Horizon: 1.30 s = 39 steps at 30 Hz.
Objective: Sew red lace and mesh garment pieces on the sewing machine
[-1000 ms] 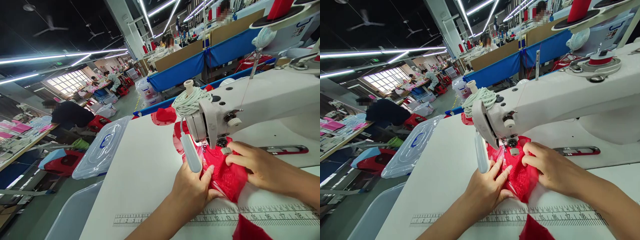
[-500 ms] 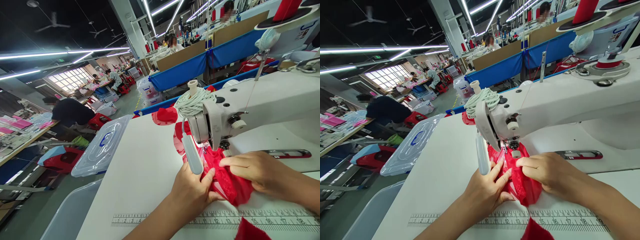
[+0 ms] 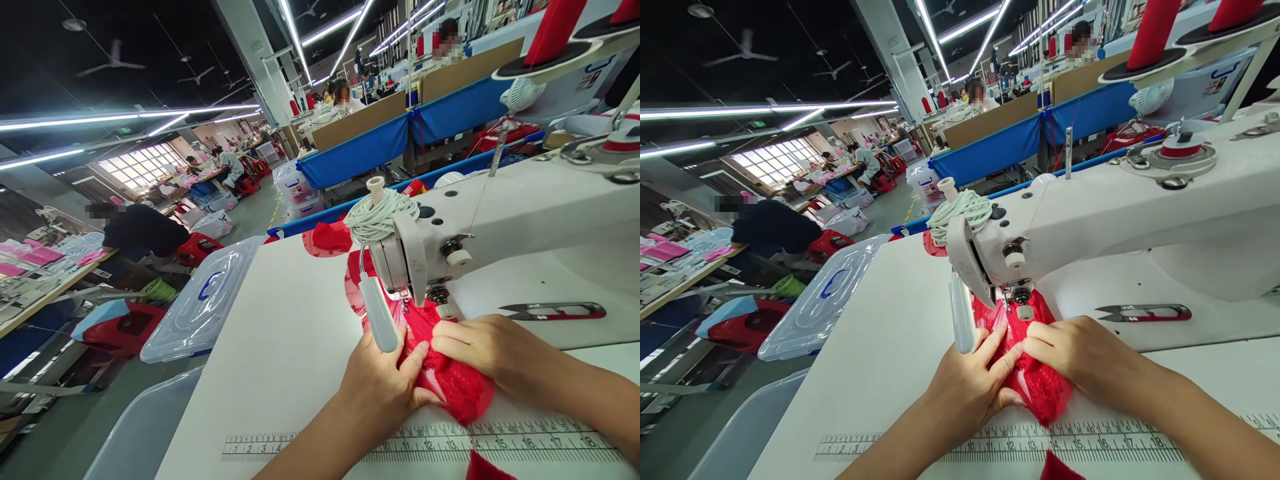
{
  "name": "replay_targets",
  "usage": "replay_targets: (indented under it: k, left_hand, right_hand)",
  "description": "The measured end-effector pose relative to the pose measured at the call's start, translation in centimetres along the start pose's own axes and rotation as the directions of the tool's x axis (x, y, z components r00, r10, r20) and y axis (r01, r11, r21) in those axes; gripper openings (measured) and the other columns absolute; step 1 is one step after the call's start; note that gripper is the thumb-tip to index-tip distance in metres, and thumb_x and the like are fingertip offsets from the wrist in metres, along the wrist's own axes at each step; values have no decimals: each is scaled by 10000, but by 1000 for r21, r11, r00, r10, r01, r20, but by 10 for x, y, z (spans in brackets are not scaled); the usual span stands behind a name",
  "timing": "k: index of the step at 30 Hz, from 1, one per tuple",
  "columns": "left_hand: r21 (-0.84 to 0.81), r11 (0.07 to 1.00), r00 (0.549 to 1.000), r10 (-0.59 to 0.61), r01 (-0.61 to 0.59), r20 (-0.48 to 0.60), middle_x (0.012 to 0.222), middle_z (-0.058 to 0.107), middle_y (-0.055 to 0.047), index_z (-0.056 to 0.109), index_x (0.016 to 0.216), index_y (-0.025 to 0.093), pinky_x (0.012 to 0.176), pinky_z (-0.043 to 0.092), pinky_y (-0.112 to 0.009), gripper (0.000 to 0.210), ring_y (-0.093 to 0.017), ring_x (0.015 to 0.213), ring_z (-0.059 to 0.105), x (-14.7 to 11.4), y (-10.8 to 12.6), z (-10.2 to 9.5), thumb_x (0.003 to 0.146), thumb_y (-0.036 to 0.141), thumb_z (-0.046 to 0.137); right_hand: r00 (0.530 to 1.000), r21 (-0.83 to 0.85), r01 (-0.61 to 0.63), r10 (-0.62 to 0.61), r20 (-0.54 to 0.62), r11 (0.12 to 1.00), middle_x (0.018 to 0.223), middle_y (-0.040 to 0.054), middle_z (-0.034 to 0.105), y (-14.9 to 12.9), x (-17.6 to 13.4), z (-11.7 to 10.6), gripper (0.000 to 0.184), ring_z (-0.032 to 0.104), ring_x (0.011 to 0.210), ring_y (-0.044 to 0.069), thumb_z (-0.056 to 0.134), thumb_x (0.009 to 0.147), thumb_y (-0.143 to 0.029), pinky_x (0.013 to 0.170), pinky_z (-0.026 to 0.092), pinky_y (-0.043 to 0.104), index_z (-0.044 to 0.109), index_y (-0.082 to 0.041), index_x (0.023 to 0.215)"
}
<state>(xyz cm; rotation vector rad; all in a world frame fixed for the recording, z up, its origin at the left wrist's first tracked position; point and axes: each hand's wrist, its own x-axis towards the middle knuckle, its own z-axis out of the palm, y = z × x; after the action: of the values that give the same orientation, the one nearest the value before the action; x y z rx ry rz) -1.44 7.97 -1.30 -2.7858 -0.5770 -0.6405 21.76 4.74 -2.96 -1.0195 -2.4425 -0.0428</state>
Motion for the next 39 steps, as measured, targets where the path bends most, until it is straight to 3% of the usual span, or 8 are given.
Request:
replay_targets:
  k: [3, 9, 12, 17, 25, 33, 39]
  left_hand:
    - [13, 1000, 1000, -4, 4, 11, 1056, 712, -168, 707, 1148, 145, 738, 559, -378, 596, -252, 883, 652, -1, 0, 0, 996, 626, 390]
    - [14, 1000, 999, 0, 0, 50, 1063, 704, -160, 715, 1138, 180, 746, 553, -365, 585, -247, 909, 655, -5, -1, 1, 989, 643, 391]
    - [-11, 1000, 1000, 4, -4, 27, 1112, 701, -164, 719, 1127, 187, 767, 554, -379, 598, -252, 920, 657, -5, -3, 0, 999, 640, 350]
    - [-20, 999, 995, 40, -38, 95, 1299, 643, -182, 703, 1182, 192, 799, 564, -404, 599, -263, 984, 660, -5, -6, -3, 984, 659, 383]
    - [-21, 998, 990, 57, -55, 132, 1235, 685, -155, 695, 1219, 208, 839, 571, -440, 602, -260, 970, 670, -8, -10, -3, 964, 679, 421]
    - [-60, 997, 997, 50, -47, 53, 1192, 699, -142, 696, 1203, 183, 845, 574, -431, 642, -256, 952, 668, -6, -9, -3, 988, 669, 335]
    - [-12, 999, 983, 52, -50, 175, 1226, 673, -163, 679, 1232, 190, 828, 567, -412, 679, -249, 954, 652, -4, -8, -7, 980, 698, 306]
  right_hand:
    - [999, -42, 35, -33, 43, 999, 740, -3, 545, -1, 0, 3, 182, 461, 555, 156, 439, 988, -174, 489, 231, 307, 521, -212, 830]
    - [997, -38, -57, 59, 45, 998, 745, -10, 489, -3, -6, 9, 249, 363, 558, 152, 386, 870, -14, 505, 162, 325, 439, -229, 756]
    - [996, -12, -64, 64, 57, 998, 756, -11, 483, -2, -7, 10, 249, 353, 559, 149, 398, 836, 5, 508, 163, 323, 441, -228, 761]
    - [993, -10, -70, 71, 92, 997, 781, -5, 496, -2, -8, 8, 228, 362, 567, 148, 420, 835, -9, 510, 183, 321, 476, -225, 786]
    - [997, -10, -55, 56, 50, 998, 752, -11, 480, -2, -7, 9, 258, 345, 550, 150, 392, 826, 15, 490, 176, 319, 447, -228, 760]
    - [997, -10, -55, 56, 62, 998, 778, -6, 517, -1, -8, 10, 238, 393, 564, 154, 413, 826, -1, 498, 179, 319, 441, -233, 781]
    - [993, -17, -40, 42, 110, 999, 775, -12, 531, 0, -6, 4, 249, 388, 541, 146, 413, 821, 10, 485, 191, 310, 455, -232, 782]
